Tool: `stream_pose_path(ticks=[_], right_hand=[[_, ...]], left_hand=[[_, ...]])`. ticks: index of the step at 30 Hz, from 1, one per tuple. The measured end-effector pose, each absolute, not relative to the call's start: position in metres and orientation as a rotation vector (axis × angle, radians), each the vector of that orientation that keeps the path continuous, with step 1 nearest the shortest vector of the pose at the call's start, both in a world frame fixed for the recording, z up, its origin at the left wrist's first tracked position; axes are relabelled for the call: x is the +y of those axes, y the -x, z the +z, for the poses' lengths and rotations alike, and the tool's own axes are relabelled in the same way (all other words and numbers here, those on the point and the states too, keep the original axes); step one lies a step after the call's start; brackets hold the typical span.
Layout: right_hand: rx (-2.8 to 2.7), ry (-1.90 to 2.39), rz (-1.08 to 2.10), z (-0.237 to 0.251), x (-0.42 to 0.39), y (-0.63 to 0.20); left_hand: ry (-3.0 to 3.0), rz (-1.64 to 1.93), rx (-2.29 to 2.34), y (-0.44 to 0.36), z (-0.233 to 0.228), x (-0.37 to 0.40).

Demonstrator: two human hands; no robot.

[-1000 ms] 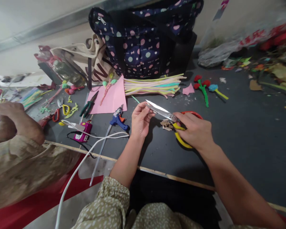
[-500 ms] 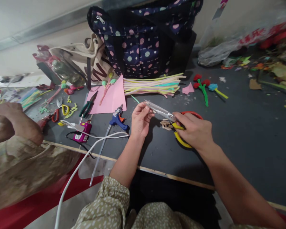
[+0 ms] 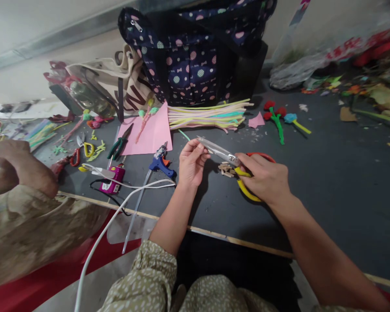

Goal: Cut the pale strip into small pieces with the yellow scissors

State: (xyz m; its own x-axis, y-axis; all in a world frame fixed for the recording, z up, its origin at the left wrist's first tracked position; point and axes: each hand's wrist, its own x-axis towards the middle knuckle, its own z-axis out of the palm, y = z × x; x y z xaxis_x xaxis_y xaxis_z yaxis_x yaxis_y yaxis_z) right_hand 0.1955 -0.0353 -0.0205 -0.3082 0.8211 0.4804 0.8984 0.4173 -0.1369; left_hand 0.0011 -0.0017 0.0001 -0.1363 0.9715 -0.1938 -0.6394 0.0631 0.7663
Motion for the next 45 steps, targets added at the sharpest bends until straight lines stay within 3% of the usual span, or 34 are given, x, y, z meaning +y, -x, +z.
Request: stream_pose_path(ticks=[22, 33, 45], right_hand=[[-2.204, 1.414, -0.173, -0.0194, -0.0344, -0.1958], [-2.159, 1.425, -0.217, -0.0217, -0.0339, -0.1971], [-2.201, 1.446, -0.214, -0.0205, -0.0348, -0.1955]], left_hand=[[-0.471, 1.443, 0.854, -0.0014, -0.0009, -0.0018], [-0.923, 1.744, 1.093, -0.0059, -0.0028, -0.0055], [-0.916, 1.734, 1.068, -0.0076, -0.0036, -0.0035]])
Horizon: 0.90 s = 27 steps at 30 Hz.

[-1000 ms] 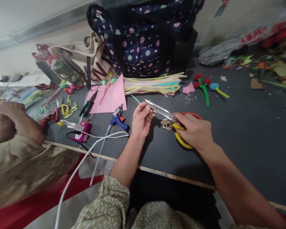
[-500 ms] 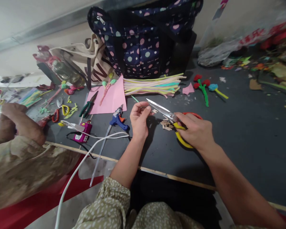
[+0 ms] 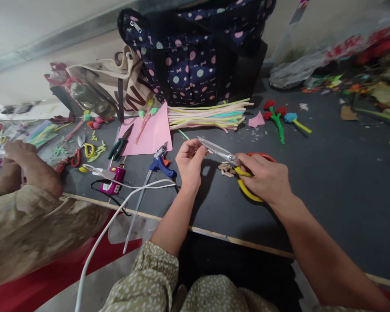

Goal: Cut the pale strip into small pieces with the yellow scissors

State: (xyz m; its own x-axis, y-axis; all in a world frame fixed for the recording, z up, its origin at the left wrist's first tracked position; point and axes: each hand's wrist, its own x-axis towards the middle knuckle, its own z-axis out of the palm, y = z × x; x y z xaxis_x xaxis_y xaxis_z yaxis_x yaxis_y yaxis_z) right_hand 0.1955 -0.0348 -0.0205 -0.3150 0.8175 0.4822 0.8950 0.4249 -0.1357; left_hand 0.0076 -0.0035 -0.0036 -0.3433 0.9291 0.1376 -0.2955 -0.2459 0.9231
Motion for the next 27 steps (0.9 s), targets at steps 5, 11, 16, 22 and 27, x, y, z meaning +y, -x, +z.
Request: stream_pose_path(ticks=[5, 11, 16, 22, 27], right_hand=[[-2.218, 1.448, -0.235, -0.0211, -0.035, -0.1961], [-2.226, 1.448, -0.282, -0.02, -0.0347, -0.1959], [-2.239, 1.464, -0.275, -0.0183, -0.0352, -0.1962], [-2.252, 1.5, -0.245, -0.0188, -0.0359, -0.1973], [-2.251, 1.496, -0.254, -0.0169, -0.0358, -0.1977]], left_hand=[[-0.838, 1.703, 1.053, -0.0065, -0.0041, -0.0022], [-0.754, 1.662, 0.994, -0.0046, -0.0052, -0.0007], [-0.683, 1.607, 0.989, -0.0045, -0.0026, -0.0016], [-0.647, 1.569, 0.991, -0.0022, -0.0024, -0.002], [-0.632, 1.528, 1.004, 0.0004, -0.0037, -0.0016]])
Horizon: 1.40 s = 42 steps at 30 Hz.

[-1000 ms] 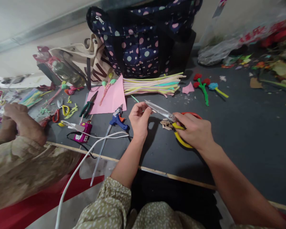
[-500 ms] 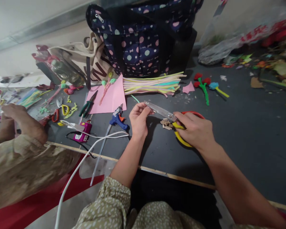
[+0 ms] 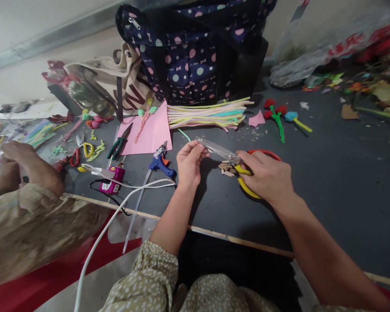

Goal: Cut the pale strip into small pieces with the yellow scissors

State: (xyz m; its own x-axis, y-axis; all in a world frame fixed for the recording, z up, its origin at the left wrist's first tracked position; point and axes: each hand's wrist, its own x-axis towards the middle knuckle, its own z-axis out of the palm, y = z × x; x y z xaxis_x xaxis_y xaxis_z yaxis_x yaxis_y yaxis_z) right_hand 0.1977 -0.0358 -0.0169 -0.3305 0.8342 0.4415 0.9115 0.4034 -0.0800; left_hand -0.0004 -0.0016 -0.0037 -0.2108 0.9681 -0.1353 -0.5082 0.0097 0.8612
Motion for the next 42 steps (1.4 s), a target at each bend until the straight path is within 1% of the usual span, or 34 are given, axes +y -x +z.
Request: stream_pose_path(ticks=[21, 30, 42], right_hand=[[-2.242, 1.503, -0.282, -0.017, -0.036, -0.2], [-2.267, 1.503, -0.268, -0.019, -0.037, -0.203], [-2.11, 1.584, -0.03, -0.009, -0.03, -0.204]], left_hand=[[-0.628, 1.499, 0.926, 0.001, -0.003, -0.002], [-0.677, 1.509, 0.994, 0.001, -0.003, -0.002], [-0.657, 1.506, 0.981, -0.001, 0.002, -0.002]])
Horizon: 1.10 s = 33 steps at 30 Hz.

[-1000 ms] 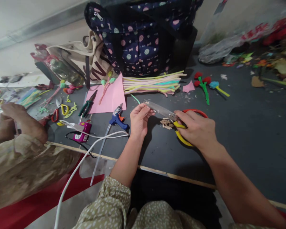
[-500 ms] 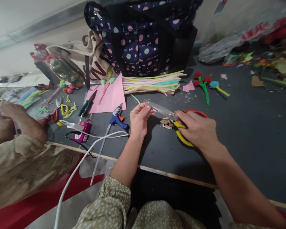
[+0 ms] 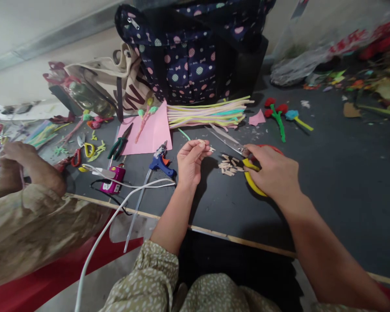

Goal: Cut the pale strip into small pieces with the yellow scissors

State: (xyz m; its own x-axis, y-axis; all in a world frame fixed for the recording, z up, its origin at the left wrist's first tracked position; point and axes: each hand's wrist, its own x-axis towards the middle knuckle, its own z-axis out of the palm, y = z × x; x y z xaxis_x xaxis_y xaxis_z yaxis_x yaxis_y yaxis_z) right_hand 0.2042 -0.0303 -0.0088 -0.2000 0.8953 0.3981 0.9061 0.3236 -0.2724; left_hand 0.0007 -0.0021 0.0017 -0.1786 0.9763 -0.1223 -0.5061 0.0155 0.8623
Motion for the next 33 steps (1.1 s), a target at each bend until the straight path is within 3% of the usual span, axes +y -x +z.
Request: stream_pose_path(ticks=[33], right_hand=[[-2.178, 1.506, -0.15, -0.0153, -0.0309, -0.203]], left_hand=[[-0.588, 1.536, 0.905, 0.0001, 0.0006, -0.0001]])
